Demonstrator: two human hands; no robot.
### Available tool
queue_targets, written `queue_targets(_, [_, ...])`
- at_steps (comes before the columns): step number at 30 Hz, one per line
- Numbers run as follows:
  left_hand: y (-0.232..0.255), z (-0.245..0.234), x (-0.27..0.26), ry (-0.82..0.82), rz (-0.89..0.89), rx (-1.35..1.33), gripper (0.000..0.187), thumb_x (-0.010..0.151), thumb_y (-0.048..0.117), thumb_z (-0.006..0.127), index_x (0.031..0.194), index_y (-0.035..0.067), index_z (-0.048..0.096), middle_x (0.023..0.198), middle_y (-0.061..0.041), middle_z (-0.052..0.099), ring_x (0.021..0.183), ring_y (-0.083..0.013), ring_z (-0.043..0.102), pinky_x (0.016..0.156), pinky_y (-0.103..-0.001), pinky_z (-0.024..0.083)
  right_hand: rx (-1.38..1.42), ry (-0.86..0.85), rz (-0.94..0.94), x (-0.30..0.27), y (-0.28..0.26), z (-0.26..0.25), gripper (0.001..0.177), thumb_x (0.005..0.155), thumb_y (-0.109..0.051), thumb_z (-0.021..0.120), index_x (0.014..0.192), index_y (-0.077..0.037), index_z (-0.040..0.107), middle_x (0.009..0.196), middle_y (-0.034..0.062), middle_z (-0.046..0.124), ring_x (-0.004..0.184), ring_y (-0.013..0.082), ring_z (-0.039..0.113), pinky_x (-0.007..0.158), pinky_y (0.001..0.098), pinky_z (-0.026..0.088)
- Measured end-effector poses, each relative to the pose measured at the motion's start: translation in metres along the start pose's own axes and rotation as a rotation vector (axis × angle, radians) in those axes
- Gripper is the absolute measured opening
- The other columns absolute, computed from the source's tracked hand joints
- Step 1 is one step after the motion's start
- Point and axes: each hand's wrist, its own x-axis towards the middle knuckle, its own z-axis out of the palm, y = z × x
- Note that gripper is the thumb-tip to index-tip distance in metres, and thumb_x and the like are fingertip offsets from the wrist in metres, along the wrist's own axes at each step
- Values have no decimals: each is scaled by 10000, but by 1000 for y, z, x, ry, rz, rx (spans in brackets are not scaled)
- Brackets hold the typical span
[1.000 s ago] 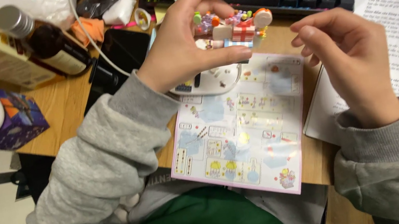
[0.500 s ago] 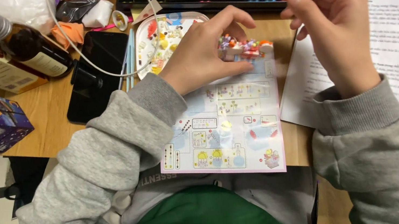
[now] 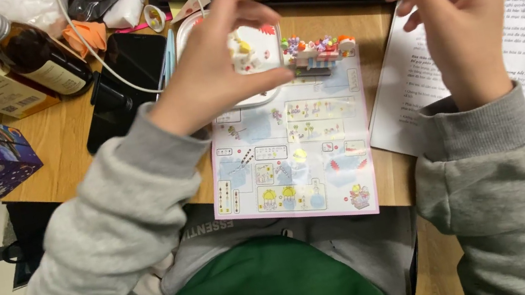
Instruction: Assembling a miniature building set by connecting small plastic parts
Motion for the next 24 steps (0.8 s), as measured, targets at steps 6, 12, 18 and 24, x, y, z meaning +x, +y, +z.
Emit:
queue_targets(6, [11,-33,-43,42,-84,77,568,844,66,793,1277,82,426,1131,-104,610,1088,-209,612,990,-323,487,-277,-154,-221,-17,-25,5,105,1049,-13,661,1141,31,684,1068,125,673,891,156,599,662,242,488])
queue_targets(12, [14,-43,-69,77,-48,131,429,896,56,739,1244,37,490,1111,-99,615,1046,-203,629,968,-327,519,-582,-295,-474,-21,-16,11,132,1007,-80,742,1111,-3,715,1005,114,676,855,211,574,699,315,471])
queue_targets(18, [12,-54,-77,100,5,157,339,947,44,701,1229,26,515,1073,-105,632,1020,-210,639,960,-338,533,-553,-330,-402,-18,-7,11,101,1043,-84,760,1046,13,734,968,131,667,843,205,572,674,294,481])
queue_targets(24, [2,-57,-79,124,-8,166,273,948,28,694,1178,23,545,1043,-95,639,982,-197,639,926,-330,520,-537,-326,-362,-21,-3,8,111,1053,-29,788,1105,57,741,1026,173,655,906,222,571,723,302,485])
